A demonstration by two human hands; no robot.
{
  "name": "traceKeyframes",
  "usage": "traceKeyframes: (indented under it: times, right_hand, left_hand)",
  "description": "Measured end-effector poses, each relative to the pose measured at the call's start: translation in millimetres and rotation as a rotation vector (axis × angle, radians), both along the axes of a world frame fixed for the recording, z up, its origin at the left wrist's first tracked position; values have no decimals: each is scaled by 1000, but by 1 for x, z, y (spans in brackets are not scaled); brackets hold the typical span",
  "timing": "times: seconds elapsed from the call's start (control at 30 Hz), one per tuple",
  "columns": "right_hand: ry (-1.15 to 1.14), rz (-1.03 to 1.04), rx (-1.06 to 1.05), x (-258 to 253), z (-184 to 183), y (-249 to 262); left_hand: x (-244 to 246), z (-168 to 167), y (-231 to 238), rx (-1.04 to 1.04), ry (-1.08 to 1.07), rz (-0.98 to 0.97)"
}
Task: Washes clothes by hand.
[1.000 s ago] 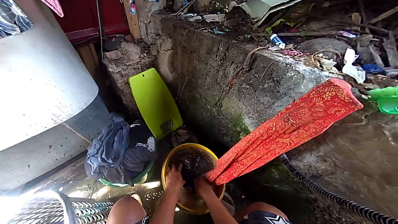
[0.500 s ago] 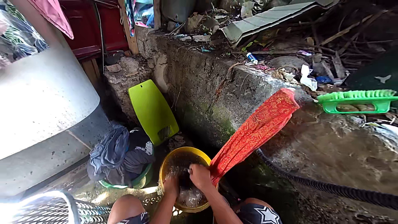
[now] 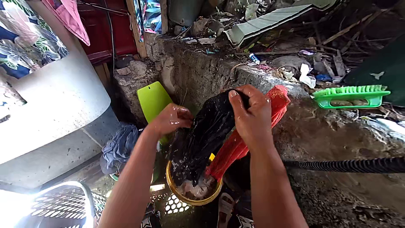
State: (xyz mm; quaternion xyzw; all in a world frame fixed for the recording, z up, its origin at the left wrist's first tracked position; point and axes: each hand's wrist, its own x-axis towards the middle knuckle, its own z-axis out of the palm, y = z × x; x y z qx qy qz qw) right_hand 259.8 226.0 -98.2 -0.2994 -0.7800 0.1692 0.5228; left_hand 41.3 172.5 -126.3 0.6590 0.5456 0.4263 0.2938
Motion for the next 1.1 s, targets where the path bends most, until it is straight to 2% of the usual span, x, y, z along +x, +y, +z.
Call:
traceKeyframes:
  times: [0.07,0.13,0.23,0.33,0.4,0.5,0.57,0.63,0.7,0.8,0.9,1.0,1.1]
  right_hand:
    - [-61,-33,19,9,-4,1]
    - [-113,-86,19,15,-16,2]
    - [-143,-38,-33,20,-47,11]
    - [-253,182,-290,12,-86,21]
    - [-369,219,-404,-7,-118,28]
    - [-581,119,-580,-26,-164,34]
    - [-911,12,-750,-33,-200,36]
    - [-1157,34,-917,-32,-258,35]
    - [-1258,78,-1049,-30,-312,27]
    - [-1346,81,-1111,-37,-349,25]
    - [-1327,114,-1106,-36,-362,34]
    - [-1238,194,-1100,-33,-374,35]
    - [-1251,198,-1123,-33,-368,27]
  left_hand:
    - [-7,16,10,-86,74,-58]
    - [-12,18,15,-120,131,-57]
    - [-14,10,12,-102,16,-67]
    - [-3,0,13,-17,-142,-133]
    - [12,-13,20,45,-142,-174]
    - [21,-70,39,-39,75,-47]
    - [21,-124,46,-335,320,112]
    - [31,-181,37,-682,496,153]
    - [50,-232,20,-914,580,104]
    - [79,-289,22,-1136,703,115]
    - [80,-321,40,-1147,710,149]
    - [74,-328,47,-1154,693,58]
    - [78,-331,46,-1223,686,-64]
